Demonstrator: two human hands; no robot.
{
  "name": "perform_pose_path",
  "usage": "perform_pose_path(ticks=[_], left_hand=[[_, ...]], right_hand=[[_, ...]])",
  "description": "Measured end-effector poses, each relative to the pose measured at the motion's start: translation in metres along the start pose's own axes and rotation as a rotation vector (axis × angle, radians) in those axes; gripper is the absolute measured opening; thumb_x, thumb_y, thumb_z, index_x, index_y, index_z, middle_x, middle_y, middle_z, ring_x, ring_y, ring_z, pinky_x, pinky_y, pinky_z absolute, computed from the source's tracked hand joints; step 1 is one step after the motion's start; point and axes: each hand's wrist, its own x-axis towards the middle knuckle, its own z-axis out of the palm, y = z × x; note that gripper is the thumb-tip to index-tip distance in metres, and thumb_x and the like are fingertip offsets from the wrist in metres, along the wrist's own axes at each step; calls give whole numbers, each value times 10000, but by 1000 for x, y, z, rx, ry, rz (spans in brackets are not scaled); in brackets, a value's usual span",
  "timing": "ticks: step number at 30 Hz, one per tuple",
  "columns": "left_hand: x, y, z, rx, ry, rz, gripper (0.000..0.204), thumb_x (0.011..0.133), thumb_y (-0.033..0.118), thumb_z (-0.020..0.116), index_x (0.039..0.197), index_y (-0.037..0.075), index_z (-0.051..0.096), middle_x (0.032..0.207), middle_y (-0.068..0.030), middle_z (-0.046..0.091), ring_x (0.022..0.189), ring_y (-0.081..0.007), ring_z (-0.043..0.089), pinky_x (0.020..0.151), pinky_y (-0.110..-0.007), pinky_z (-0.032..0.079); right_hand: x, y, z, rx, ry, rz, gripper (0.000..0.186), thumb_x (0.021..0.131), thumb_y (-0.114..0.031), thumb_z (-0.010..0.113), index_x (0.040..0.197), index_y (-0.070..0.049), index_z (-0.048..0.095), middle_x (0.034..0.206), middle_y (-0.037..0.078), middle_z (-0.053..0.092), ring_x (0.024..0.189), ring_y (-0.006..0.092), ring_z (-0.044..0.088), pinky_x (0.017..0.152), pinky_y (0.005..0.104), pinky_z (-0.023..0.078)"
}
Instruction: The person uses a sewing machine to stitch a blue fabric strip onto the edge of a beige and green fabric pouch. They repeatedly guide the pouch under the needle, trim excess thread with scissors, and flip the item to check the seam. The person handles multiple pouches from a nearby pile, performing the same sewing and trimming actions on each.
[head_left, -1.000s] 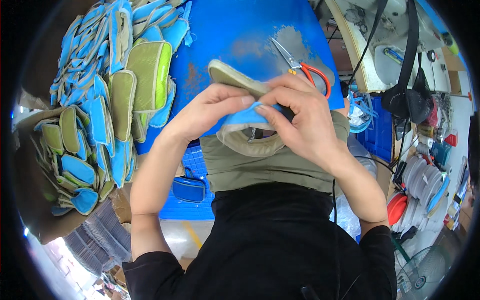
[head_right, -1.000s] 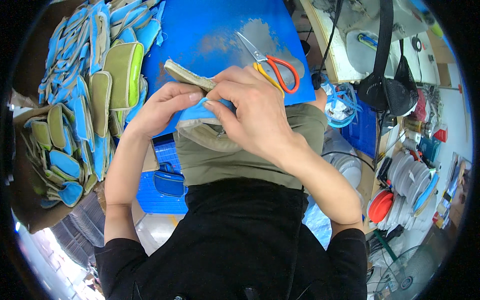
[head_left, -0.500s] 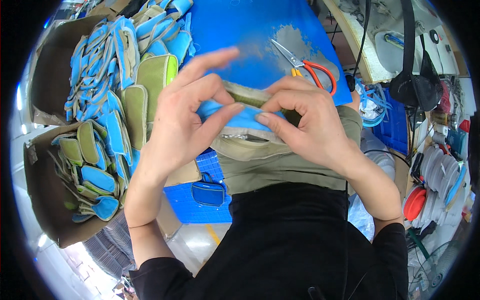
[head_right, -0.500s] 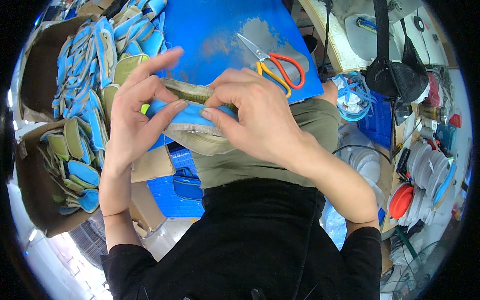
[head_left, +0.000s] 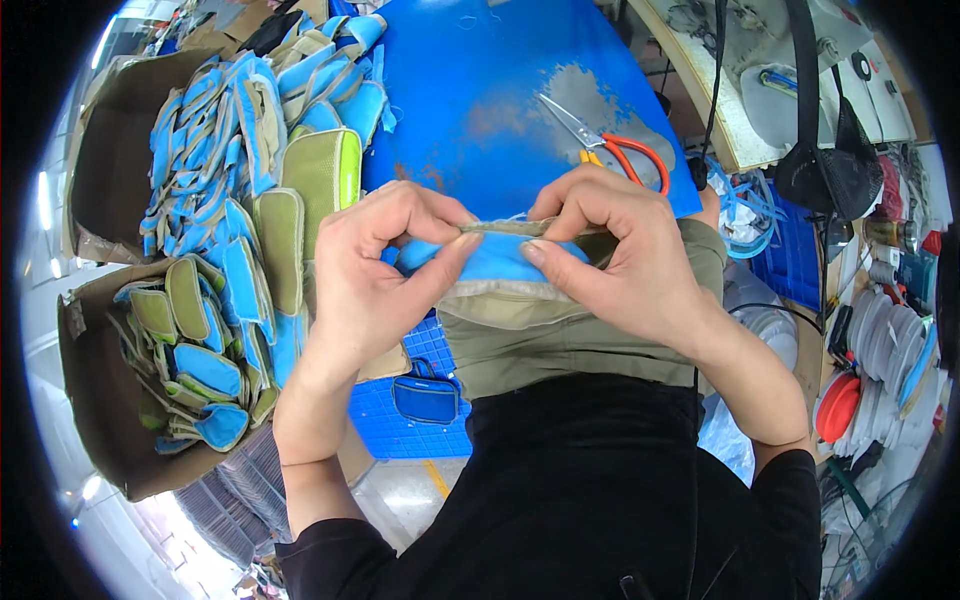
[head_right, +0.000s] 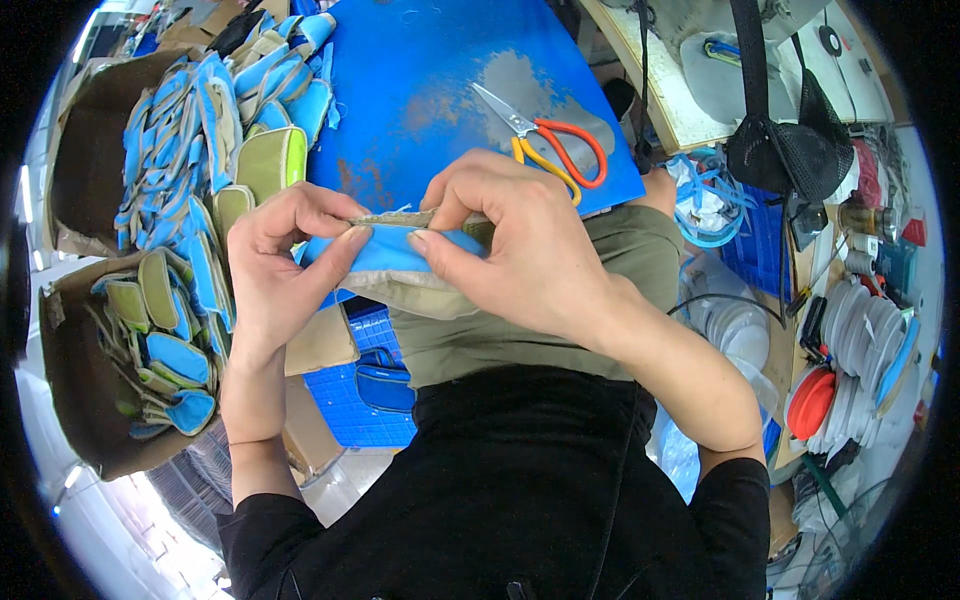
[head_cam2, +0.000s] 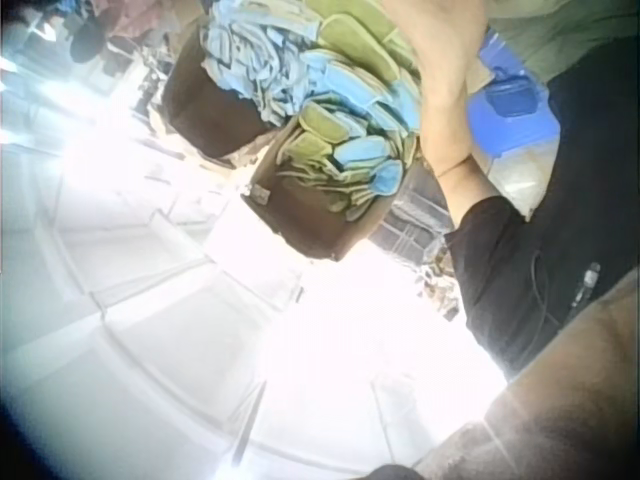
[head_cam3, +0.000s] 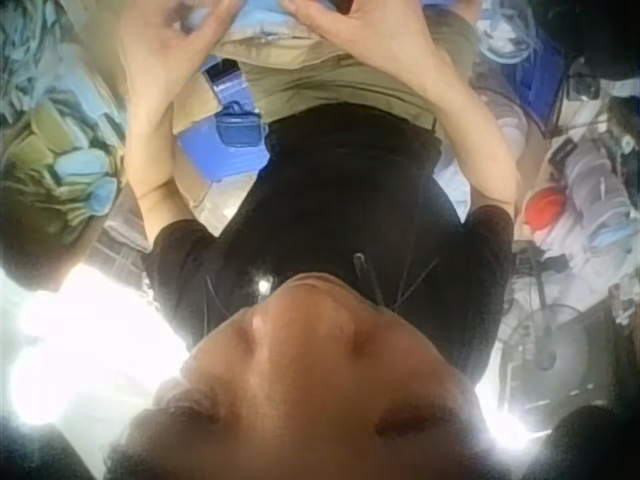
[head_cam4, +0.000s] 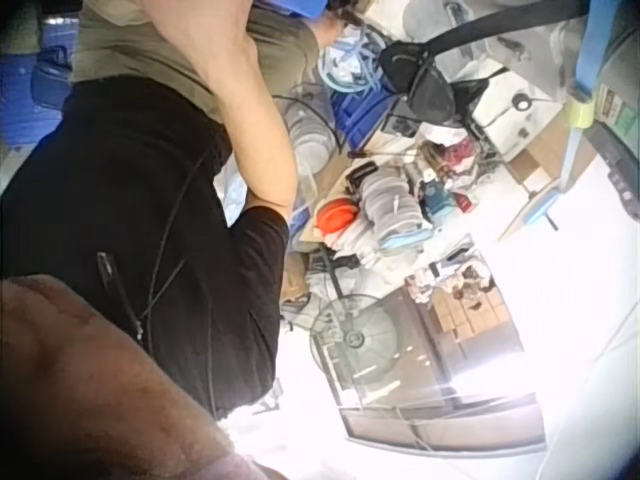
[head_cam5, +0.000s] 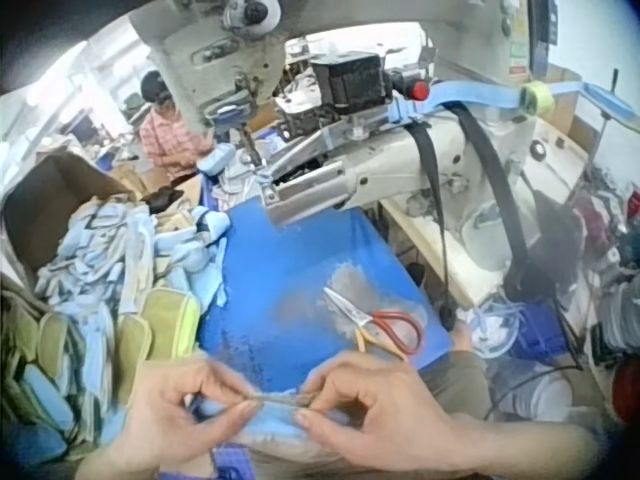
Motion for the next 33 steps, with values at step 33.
perform_pose_path(ticks=[33], left_hand=[[95,59,-90,-63,-341,78,215,802,-13,817,754,24,611,903,-81,714,799,-117,659,730,-260,528]], right_hand=[[70,-93,-37,195,-232,367,167,915,-134,773,969,21,745,793,17,718,676,34,593,583,226,459]])
